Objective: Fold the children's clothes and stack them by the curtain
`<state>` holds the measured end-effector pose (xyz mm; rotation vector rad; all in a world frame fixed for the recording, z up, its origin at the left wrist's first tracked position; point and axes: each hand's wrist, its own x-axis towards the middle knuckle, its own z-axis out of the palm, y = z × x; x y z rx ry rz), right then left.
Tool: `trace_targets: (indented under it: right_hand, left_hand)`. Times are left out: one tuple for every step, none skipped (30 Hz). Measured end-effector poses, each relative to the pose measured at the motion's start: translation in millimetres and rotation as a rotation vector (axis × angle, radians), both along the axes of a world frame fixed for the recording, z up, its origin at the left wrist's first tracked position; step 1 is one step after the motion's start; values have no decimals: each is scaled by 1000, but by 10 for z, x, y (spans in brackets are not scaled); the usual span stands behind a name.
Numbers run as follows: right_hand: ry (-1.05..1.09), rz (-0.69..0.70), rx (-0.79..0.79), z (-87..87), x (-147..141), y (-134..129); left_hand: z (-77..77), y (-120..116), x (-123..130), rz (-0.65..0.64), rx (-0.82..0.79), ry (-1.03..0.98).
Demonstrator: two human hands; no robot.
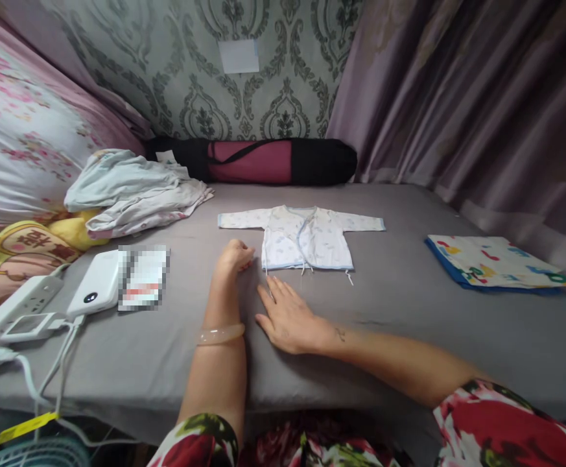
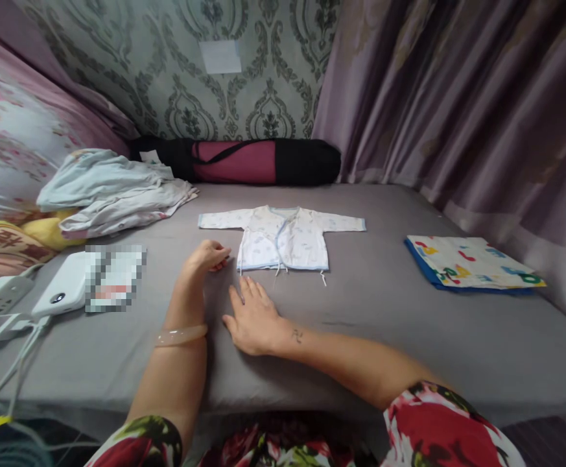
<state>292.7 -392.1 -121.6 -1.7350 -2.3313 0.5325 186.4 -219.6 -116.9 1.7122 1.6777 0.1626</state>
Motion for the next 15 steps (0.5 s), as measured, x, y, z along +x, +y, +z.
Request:
trace_targets:
  right_hand:
    - [-11, 8, 43, 22, 4, -49]
    - [-18, 10, 81, 45, 16, -83]
    - [-26, 6, 110, 68, 36, -100]
    - [-33, -2, 129, 86, 66, -100]
    - [-42, -11, 136, 98, 103, -83]
    - [-52, -19, 133, 100, 145, -52]
    - [-60, -24, 128, 93, 191, -9]
    - [-65, -22, 123, 79, 236, 40]
    - [-63, -13, 119, 60, 280, 94]
    - [-53, 1, 113, 42, 320, 149]
    - [-36, 19, 103, 32, 356, 206]
    - [-12, 38, 87, 34, 387, 266]
    - [16, 55, 57, 53, 418, 331]
    - [51, 76, 5, 89, 449, 403]
    - [91, 97, -70, 142, 487, 485]
  left_hand:
    - [-7, 4, -1, 3, 6, 0]
    - [-16, 9, -2, 3, 16, 2]
    - [-26, 15, -2, 0, 27, 4]
    - [-37, 21, -1, -2, 36, 6]
    - [-47, 27, 1, -2, 44, 7]
    - [-57, 33, 3, -4, 52, 5]
    - [-66, 38, 6, -9, 63, 4]
    - [-72, 42, 10, -15, 75, 4]
    - [-76, 44, 13, -22, 87, 7]
    - [-78, 45, 17, -30, 98, 13]
    - [-77, 44, 20, -40, 109, 21]
    - [-76, 42, 23, -47, 115, 29]
    - [-73, 38, 25, -50, 117, 36]
    - [-68, 34, 27, -52, 122, 39]
    - [-62, 28, 28, -53, 131, 41]
